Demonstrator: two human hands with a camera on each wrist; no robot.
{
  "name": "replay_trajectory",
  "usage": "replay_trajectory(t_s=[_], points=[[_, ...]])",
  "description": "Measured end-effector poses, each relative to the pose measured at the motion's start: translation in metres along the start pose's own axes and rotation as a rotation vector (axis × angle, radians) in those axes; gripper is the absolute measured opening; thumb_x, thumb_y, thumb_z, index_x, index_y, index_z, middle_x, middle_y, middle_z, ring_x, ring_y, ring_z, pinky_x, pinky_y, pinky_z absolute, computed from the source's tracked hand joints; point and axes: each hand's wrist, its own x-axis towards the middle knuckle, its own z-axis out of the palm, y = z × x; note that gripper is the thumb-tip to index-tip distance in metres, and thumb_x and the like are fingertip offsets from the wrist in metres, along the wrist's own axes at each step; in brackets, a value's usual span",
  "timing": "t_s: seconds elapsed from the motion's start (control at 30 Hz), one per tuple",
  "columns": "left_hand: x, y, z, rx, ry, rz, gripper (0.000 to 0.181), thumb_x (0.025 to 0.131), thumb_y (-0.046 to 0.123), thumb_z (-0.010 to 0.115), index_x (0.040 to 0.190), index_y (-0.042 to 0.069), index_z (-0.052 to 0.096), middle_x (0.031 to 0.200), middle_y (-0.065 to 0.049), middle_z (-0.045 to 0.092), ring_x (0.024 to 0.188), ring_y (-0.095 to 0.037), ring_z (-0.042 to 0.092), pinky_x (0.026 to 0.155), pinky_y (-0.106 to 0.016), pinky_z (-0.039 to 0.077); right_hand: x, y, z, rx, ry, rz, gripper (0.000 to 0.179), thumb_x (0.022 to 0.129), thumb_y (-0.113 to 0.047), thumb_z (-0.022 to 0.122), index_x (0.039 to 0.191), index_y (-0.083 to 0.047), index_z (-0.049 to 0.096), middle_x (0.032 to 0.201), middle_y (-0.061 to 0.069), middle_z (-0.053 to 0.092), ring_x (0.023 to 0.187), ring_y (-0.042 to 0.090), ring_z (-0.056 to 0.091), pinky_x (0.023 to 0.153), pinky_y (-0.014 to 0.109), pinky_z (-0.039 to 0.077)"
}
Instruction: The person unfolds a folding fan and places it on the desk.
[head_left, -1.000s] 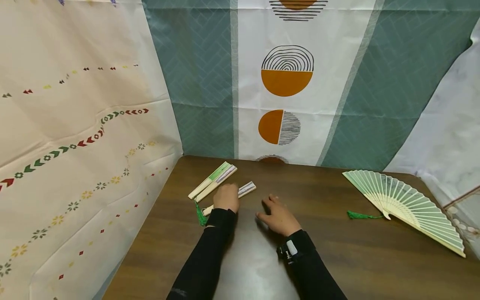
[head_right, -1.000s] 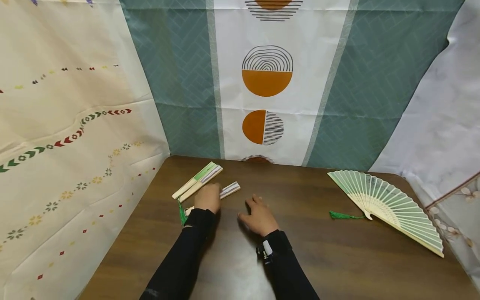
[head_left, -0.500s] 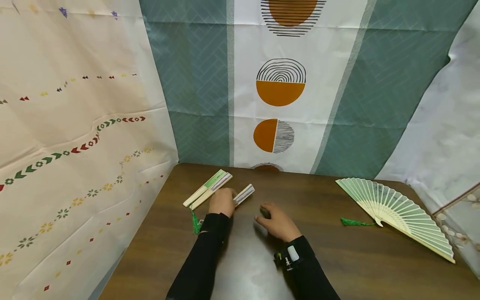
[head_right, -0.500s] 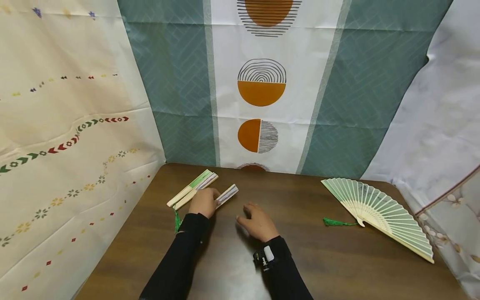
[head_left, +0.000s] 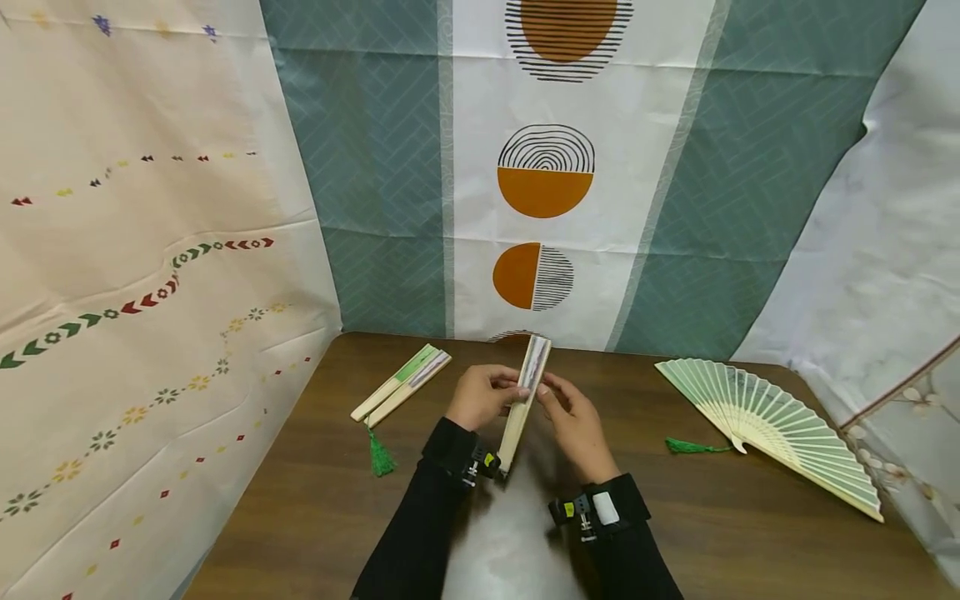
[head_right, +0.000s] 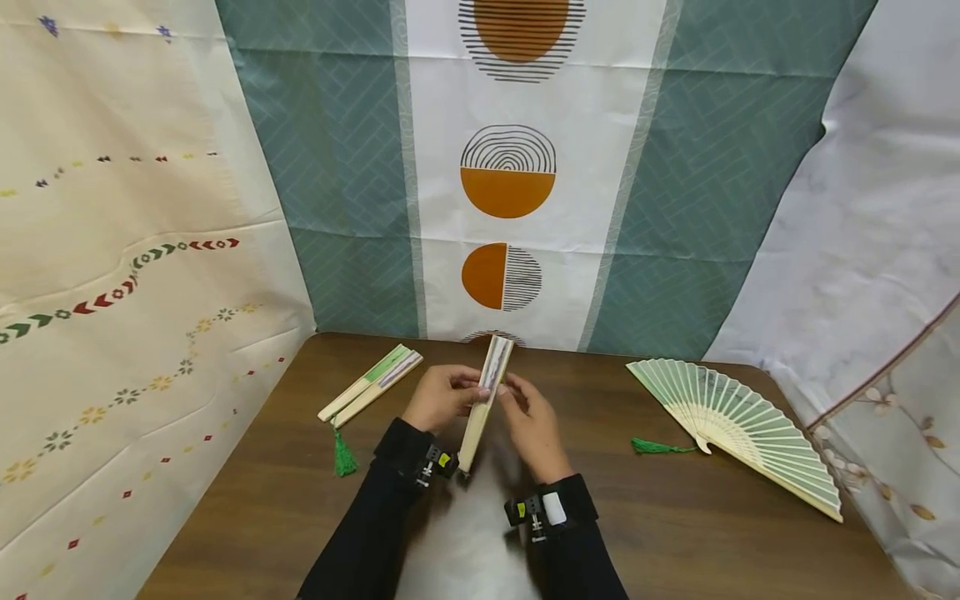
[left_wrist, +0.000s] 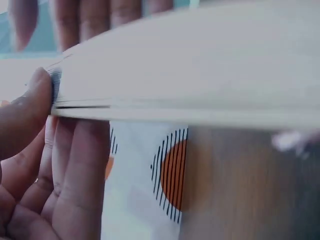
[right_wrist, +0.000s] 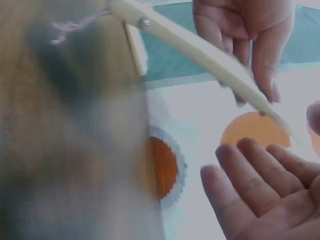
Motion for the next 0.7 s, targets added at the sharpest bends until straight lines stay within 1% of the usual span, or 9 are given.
replay_trajectory(t_s=[0.07, 0.17, 0.23, 0.3, 0.4, 0.53, 0.6, 0.7], points=[[0.001, 0.003, 0.005, -0.04, -0.038, -0.013, 0.024, 0.103, 0.007, 0.084, 0.126, -0.001, 0.083, 0.11, -0.023, 0.085, 0.09, -0.023, 0.084, 0.078, -0.036, 0.075, -0.001, -0.003, -0.003, 0.037, 0.003, 0.0, 0.052, 0.121, -0.034, 0.059, 0.162, -0.001, 0.059, 0.152, 0.028, 0.071, 0.139, 0.043, 0.072, 0.115, 0.059, 0.065], [0.002, 0.005, 0.011, -0.05, -0.062, -0.021, 0.022, 0.104, 0.005, 0.083, 0.125, -0.002, 0.083, 0.11, -0.023, 0.085, 0.091, -0.024, 0.085, 0.081, -0.039, 0.076, -0.002, -0.006, -0.006, 0.054, -0.014, 0.013, 0.045, 0.122, -0.031, 0.058, 0.153, 0.0, 0.066, 0.141, 0.027, 0.076, 0.127, 0.04, 0.078, 0.105, 0.053, 0.071], [0.004, 0.005, 0.014, -0.062, -0.069, -0.036, 0.021, 0.105, 0.005, 0.081, 0.125, -0.002, 0.083, 0.11, -0.022, 0.085, 0.09, -0.023, 0.084, 0.083, -0.042, 0.076, -0.002, -0.007, -0.006, 0.052, -0.023, 0.023, 0.04, 0.122, -0.027, 0.057, 0.147, 0.002, 0.07, 0.136, 0.027, 0.078, 0.121, 0.038, 0.081, 0.099, 0.049, 0.073], [0.004, 0.003, 0.015, -0.076, -0.068, -0.056, 0.021, 0.106, 0.005, 0.08, 0.126, -0.002, 0.082, 0.109, -0.022, 0.083, 0.088, -0.021, 0.082, 0.084, -0.044, 0.076, -0.001, -0.008, -0.006, 0.04, -0.031, 0.027, 0.038, 0.122, -0.024, 0.056, 0.144, 0.003, 0.072, 0.131, 0.027, 0.079, 0.114, 0.037, 0.083, 0.094, 0.047, 0.074], [0.006, 0.0, 0.016, -0.097, -0.067, -0.075, 0.02, 0.107, 0.005, 0.079, 0.125, -0.003, 0.081, 0.107, -0.021, 0.081, 0.085, -0.018, 0.08, 0.084, -0.046, 0.076, 0.0, -0.007, -0.006, 0.015, -0.034, 0.034, 0.037, 0.122, -0.02, 0.056, 0.142, 0.005, 0.073, 0.128, 0.027, 0.08, 0.111, 0.035, 0.083, 0.089, 0.045, 0.075], [0.006, -0.001, 0.016, -0.097, -0.071, -0.074, 0.019, 0.107, 0.004, 0.079, 0.124, -0.003, 0.081, 0.107, -0.021, 0.081, 0.085, -0.019, 0.081, 0.08, -0.04, 0.076, 0.002, -0.005, -0.004, -0.005, -0.018, 0.057, 0.033, 0.121, -0.018, 0.058, 0.137, 0.005, 0.075, 0.124, 0.026, 0.082, 0.106, 0.029, 0.084, 0.086, 0.041, 0.075], [0.007, -0.002, 0.017, -0.101, -0.073, -0.076, 0.019, 0.107, 0.004, 0.079, 0.123, -0.004, 0.081, 0.107, -0.022, 0.082, 0.086, -0.02, 0.082, 0.077, -0.037, 0.075, 0.002, -0.005, -0.003, -0.021, 0.007, 0.067, 0.031, 0.121, -0.018, 0.059, 0.133, 0.005, 0.077, 0.121, 0.024, 0.083, 0.101, 0.025, 0.084, 0.083, 0.039, 0.075], [0.007, -0.004, 0.019, -0.12, -0.077, -0.083, 0.018, 0.106, 0.003, 0.079, 0.122, -0.005, 0.08, 0.108, -0.024, 0.082, 0.087, -0.022, 0.082, 0.076, -0.036, 0.075, 0.003, -0.005, -0.002, -0.039, 0.045, 0.081, 0.03, 0.12, -0.019, 0.061, 0.126, 0.004, 0.079, 0.112, 0.021, 0.083, 0.093, 0.019, 0.082, 0.078, 0.036, 0.075]])
